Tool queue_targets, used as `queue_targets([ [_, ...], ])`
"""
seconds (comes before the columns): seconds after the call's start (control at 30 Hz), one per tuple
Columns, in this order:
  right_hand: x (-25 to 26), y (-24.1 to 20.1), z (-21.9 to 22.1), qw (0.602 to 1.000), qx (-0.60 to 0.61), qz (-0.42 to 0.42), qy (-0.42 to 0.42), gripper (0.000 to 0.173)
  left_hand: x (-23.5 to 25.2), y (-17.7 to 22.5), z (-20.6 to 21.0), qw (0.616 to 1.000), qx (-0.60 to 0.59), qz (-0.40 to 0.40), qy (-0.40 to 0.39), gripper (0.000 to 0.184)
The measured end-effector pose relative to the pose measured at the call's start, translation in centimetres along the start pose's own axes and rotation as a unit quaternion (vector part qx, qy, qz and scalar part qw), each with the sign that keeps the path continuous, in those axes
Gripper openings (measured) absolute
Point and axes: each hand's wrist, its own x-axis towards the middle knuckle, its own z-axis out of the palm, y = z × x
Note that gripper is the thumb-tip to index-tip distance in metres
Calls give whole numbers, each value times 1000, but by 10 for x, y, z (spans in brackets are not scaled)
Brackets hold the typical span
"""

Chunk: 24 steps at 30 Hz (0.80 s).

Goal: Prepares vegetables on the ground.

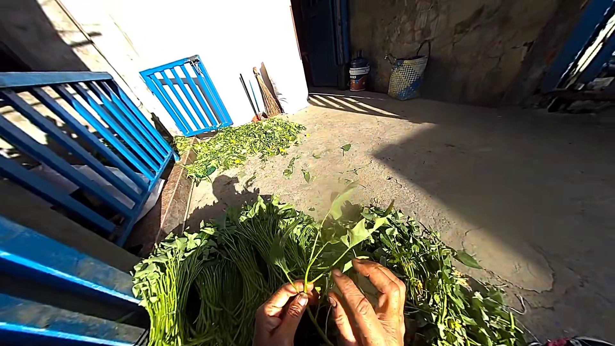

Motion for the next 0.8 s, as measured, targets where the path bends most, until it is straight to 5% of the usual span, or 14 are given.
queue_targets([
  [0.27,16,-19,-2,994,-54,-83,-35,23,-1,2,2,988,-135,-70,24,30],
  [0.43,16,-31,11,992,-45,-119,-26,18,0,12,9,959,-270,-81,-19,16],
  [0.6,18,-39,18,990,-33,-136,-20,16,0,-16,-2,945,-293,19,-141,22],
  [0.8,20,-43,16,992,-13,-126,-28,17,-8,6,5,957,-264,-61,-99,25],
])
